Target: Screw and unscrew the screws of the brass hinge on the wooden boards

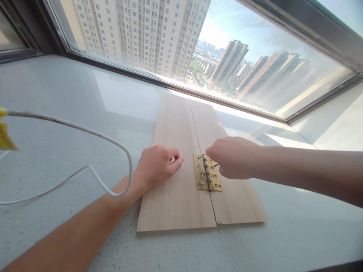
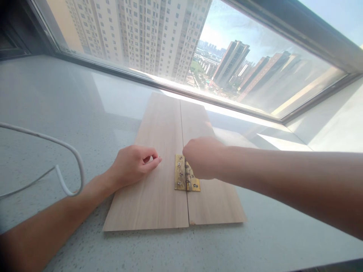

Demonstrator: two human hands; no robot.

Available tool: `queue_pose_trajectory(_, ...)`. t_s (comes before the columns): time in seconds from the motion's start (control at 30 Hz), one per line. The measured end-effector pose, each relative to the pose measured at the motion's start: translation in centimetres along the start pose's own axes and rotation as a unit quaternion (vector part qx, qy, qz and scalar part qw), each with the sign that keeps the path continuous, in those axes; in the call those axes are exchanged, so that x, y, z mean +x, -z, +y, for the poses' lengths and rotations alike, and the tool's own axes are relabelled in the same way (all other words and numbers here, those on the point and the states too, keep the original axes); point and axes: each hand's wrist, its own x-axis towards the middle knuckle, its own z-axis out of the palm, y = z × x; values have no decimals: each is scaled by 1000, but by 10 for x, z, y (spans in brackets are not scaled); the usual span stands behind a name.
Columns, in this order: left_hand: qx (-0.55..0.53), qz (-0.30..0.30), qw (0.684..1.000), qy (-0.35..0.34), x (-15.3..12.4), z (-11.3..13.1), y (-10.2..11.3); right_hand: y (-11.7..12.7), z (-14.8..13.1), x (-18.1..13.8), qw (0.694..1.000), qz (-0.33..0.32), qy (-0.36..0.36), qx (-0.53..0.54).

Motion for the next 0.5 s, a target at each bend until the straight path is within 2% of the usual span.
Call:
queue_pose_trajectory(0.23, -1, -3, 1000, 5, -1, 1, 1, -12, 10, -10, 987, 78, 90, -112)
queue_pose_trajectory(0.5, -6, -5, 1000, 2, -1, 0, 1, -28, 28, -19, 976, 114, 144, -114)
